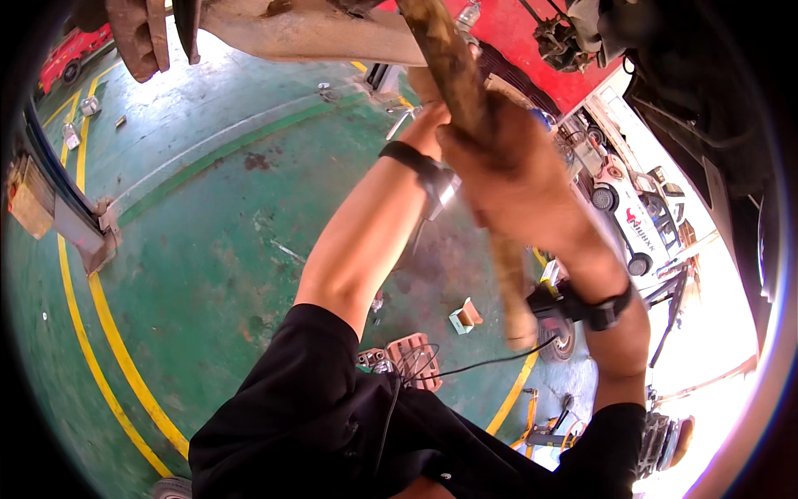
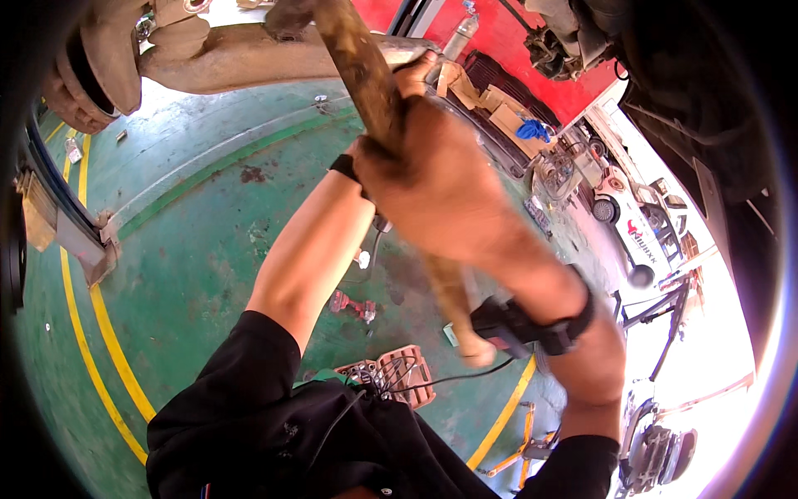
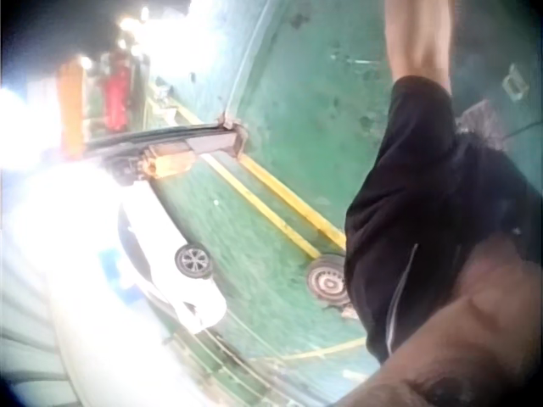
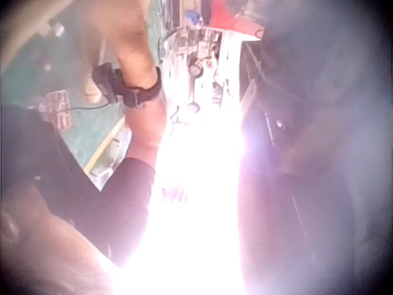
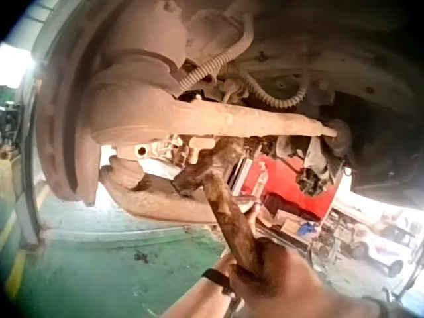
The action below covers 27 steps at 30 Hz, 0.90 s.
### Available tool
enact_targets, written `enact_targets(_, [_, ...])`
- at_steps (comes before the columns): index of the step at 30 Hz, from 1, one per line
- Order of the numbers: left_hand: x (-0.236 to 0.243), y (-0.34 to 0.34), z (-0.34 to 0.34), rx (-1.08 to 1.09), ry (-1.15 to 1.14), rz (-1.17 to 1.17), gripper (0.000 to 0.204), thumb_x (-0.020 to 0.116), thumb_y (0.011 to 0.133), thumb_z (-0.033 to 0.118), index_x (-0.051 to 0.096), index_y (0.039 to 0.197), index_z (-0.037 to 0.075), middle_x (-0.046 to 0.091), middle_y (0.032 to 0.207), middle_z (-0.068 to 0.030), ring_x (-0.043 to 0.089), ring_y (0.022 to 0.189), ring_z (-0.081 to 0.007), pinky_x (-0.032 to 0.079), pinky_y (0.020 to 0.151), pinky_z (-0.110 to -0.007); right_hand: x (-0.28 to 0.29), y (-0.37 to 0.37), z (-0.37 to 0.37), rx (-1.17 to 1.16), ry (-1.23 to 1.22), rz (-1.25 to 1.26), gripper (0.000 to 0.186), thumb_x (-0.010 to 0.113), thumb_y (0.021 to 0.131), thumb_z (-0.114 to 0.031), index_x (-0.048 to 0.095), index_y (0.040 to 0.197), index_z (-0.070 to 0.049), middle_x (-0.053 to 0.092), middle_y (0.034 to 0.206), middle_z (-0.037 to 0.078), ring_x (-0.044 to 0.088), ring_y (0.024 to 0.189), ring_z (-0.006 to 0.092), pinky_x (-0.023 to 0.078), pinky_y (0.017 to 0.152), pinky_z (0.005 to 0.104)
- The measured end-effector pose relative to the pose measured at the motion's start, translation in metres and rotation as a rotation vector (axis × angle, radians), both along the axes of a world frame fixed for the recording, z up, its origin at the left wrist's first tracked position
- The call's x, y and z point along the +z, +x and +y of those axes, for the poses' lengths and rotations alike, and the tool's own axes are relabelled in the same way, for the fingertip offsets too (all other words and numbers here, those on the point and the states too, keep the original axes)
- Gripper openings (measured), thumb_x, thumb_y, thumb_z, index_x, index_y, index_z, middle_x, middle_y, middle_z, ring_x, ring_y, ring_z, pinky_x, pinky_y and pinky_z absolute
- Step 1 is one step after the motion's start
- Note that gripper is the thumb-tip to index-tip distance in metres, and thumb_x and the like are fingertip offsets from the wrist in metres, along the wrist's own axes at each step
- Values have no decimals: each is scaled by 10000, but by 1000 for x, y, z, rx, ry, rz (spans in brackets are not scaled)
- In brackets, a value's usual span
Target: The person uses a hammer to strike a metal component and a control arm on the underside of a vehicle while it is raised on a lift.
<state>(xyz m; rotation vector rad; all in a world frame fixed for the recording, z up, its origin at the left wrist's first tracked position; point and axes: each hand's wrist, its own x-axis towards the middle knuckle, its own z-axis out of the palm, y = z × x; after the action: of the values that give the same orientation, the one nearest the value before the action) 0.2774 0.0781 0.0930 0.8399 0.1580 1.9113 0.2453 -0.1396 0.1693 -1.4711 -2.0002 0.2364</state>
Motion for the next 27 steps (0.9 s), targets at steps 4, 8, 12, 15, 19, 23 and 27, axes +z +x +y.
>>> enact_targets(4, [-1,1,9,-24,18,7,264,779,780,164,661,961,12,673,890,-58,610,803,-152,504,704,-317,25,-17,-11,-61,-189,202,186,593,904,-158,539,841,9,505,573,23,502,429,99,396,367,265])
enact_targets(8, [8,5,3,43,30,3,263,763,802,208,655,958,25,659,891,-51,592,807,-151,493,695,-328,16,-16,7,-65,50,422,194,582,921,-171,546,856,8,499,595,6,519,463,94,412,384,259])
enact_targets(12, [-5,11,22,75,63,61,268,747,824,251,650,956,39,646,891,-45,575,812,-150,482,686,-339,8,3,-13,21,-101,-43,184,595,900,-148,531,922,24,503,574,21,501,432,100,411,382,263])
enact_targets(15, [-6,5,21,101,83,94,246,729,847,261,647,931,45,638,861,-47,558,767,-154,469,659,-338,24,-6,-16,5,-220,126,203,608,890,-174,534,869,13,505,564,29,475,412,102,408,380,261])
enact_targets(19, [14,20,-5,211,-16,-66,196,751,808,165,656,909,27,668,857,-59,613,773,-167,511,687,-319,24,-7,9,-136,29,524,252,624,883,-224,565,786,1,506,560,31,469,401,116,396,381,258])
enact_targets(23, [-12,26,57,38,73,-159,241,695,867,216,612,1012,42,632,913,-39,582,809,-162,505,679,-314,-6,-10,10,-85,-114,76,237,604,897,-205,560,851,24,494,535,33,490,399,117,391,374,266])
enact_targets(27, [-10,-12,-1,43,-101,109,310,737,808,212,612,1016,19,661,899,-53,632,793,-181,537,679,-349,16,-2,3,8,-127,45,219,577,904,-171,544,823,30,521,597,49,511,437,110,407,383,267])
